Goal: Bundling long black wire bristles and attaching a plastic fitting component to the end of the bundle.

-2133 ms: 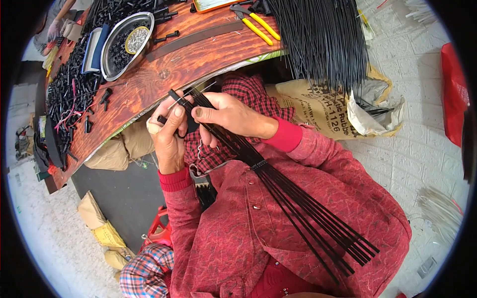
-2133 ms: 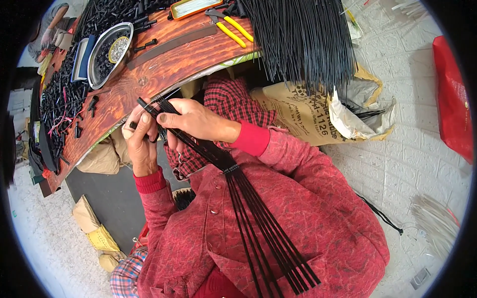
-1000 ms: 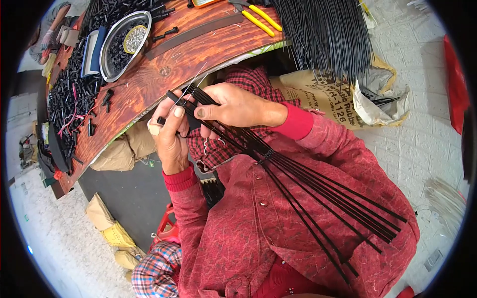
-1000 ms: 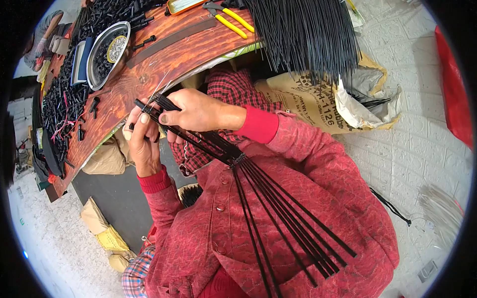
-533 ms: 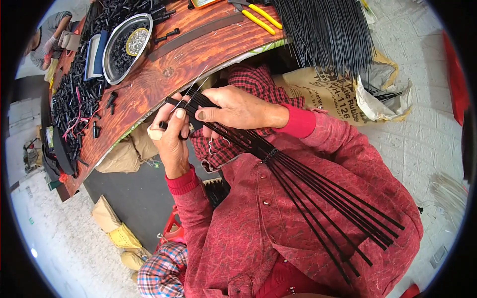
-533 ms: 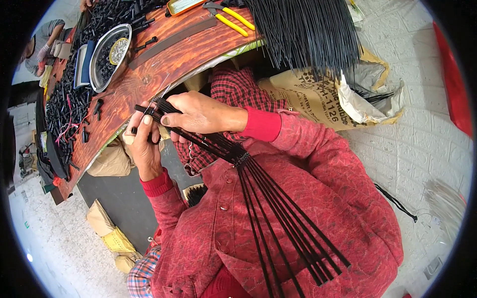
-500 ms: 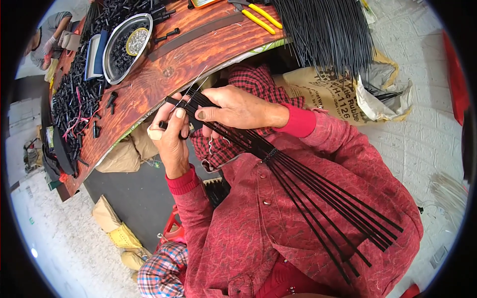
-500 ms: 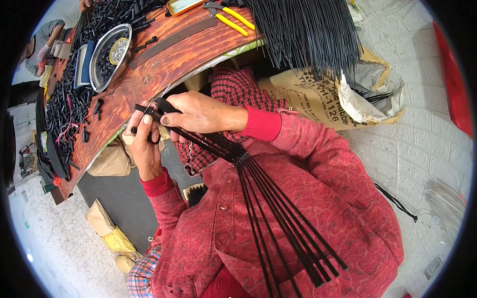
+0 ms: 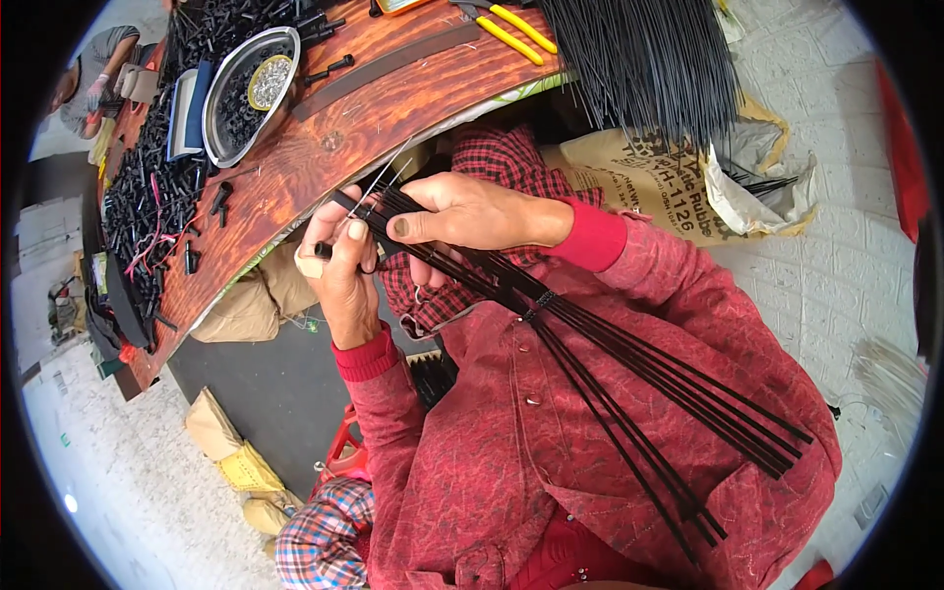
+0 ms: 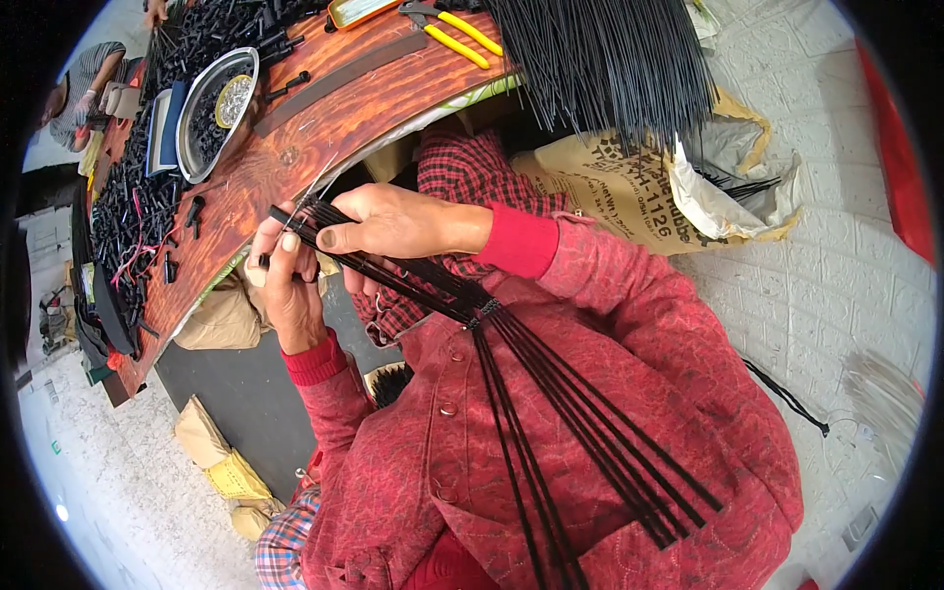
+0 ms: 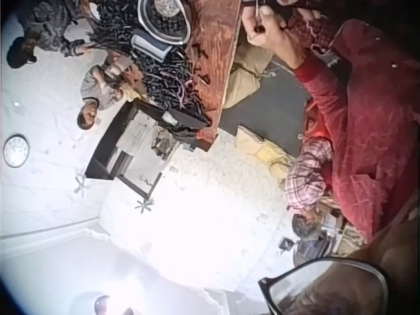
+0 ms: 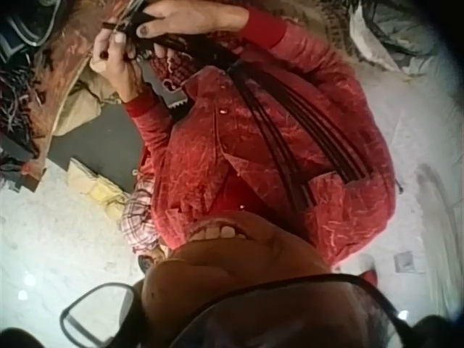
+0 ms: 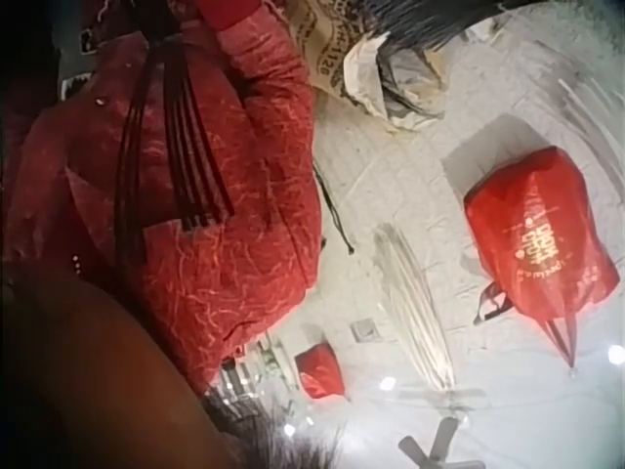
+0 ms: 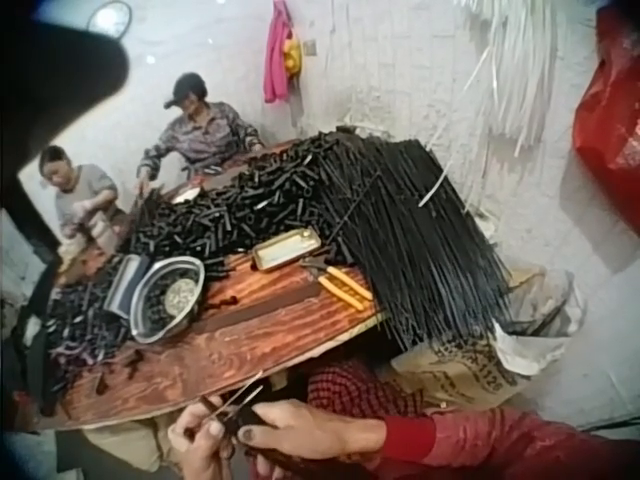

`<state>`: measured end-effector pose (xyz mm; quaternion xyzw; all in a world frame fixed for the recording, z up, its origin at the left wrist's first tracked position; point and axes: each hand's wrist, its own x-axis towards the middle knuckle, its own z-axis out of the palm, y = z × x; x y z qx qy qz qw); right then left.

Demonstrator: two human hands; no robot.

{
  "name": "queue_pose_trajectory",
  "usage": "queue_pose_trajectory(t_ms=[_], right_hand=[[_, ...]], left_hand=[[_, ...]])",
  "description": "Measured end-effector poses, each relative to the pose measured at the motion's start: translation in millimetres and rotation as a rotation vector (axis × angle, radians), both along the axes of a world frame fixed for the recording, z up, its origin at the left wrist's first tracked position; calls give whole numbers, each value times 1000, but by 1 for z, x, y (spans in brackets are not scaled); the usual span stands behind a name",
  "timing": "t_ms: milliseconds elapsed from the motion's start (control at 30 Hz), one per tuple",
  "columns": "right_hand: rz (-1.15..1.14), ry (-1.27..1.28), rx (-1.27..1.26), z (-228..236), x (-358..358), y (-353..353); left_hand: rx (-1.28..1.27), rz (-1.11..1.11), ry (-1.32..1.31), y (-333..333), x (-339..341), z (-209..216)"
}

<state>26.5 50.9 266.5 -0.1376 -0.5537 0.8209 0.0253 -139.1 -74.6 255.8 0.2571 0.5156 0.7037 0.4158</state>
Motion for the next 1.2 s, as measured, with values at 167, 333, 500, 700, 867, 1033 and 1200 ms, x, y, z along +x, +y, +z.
queue_pose_trajectory(t_ms=[167,333,500,700,867,1033,1200], right_hand=[[60,-24,-100,-5,-3,2],[-42,46,-124,-10,-9,-10],[-105,177,-233,-6,-7,-15],[-65,164,-340,-10,-9,-8],[-99,172,-360,-10,-9,-7],[-108,156,-344,-7,-10,-7],[-115,167,-333,-6,-10,-7]], left_hand=[[2,-17,-52,-1,7,2],[-44,-20,-29,-9,-2,-7],[-89,-6,1,-7,-6,-4],[-90,-10,-41,1,0,11],[-70,63,20,-2,-4,0],[-62,95,62,-3,-2,1],[9,146,-37,4,3,3]])
